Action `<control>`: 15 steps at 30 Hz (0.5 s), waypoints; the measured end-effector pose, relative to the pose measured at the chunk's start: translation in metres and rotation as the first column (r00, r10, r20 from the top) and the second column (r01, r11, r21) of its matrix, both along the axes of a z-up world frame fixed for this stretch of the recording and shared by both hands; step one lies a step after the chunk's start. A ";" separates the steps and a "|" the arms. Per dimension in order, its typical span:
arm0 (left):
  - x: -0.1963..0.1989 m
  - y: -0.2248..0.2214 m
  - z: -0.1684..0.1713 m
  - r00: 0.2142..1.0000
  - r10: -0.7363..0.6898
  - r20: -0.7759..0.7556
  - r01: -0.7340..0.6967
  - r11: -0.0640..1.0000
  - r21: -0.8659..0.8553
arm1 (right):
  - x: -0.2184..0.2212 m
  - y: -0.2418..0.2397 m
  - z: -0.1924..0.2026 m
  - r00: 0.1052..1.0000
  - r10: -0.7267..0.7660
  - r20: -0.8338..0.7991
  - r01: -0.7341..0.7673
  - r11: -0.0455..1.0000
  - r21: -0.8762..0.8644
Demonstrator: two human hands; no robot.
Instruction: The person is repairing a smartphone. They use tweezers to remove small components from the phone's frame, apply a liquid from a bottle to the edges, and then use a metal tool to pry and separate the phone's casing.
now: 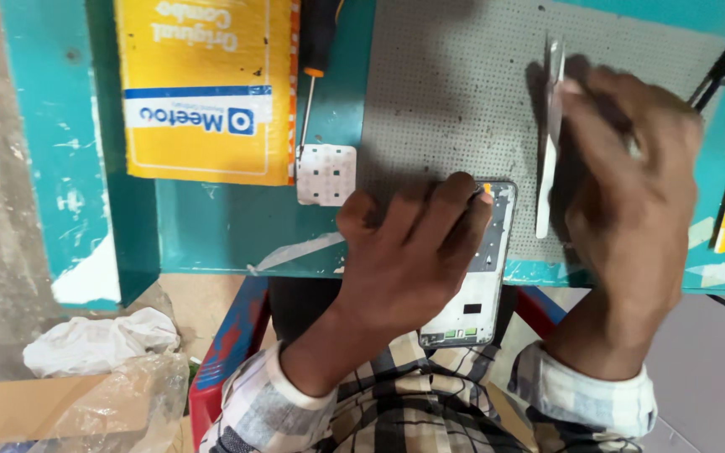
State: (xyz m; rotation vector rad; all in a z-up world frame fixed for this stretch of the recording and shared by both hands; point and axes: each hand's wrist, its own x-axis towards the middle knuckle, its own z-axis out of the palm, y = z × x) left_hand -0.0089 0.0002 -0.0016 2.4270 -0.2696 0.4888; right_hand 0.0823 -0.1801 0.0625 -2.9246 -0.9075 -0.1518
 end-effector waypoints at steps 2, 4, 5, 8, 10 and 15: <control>0.002 0.000 0.002 0.998 0.049 -0.034 -0.053 0.992 -0.117 | -0.019 0.003 0.005 0.997 -0.060 -0.044 0.064 0.992 0.106; 0.004 0.000 0.004 0.994 0.079 -0.072 -0.091 0.978 -0.187 | -0.037 0.012 0.006 0.988 -0.107 -0.108 0.127 0.972 0.198; 0.006 0.001 0.005 0.992 0.084 -0.089 -0.100 0.975 -0.199 | -0.046 0.020 0.004 0.983 -0.121 -0.135 0.150 0.962 0.228; 0.009 0.002 0.003 0.989 0.088 -0.116 -0.111 0.972 -0.206 | -0.050 0.027 -0.002 0.983 -0.107 -0.150 0.145 0.951 0.272; 0.009 0.001 0.002 0.988 0.084 -0.126 -0.109 0.973 -0.205 | -0.052 0.025 -0.006 0.987 -0.089 -0.137 0.124 0.952 0.280; 0.013 -0.001 0.002 0.985 0.087 -0.150 -0.119 0.969 -0.217 | -0.055 0.014 -0.016 0.991 -0.052 -0.123 0.085 0.957 0.278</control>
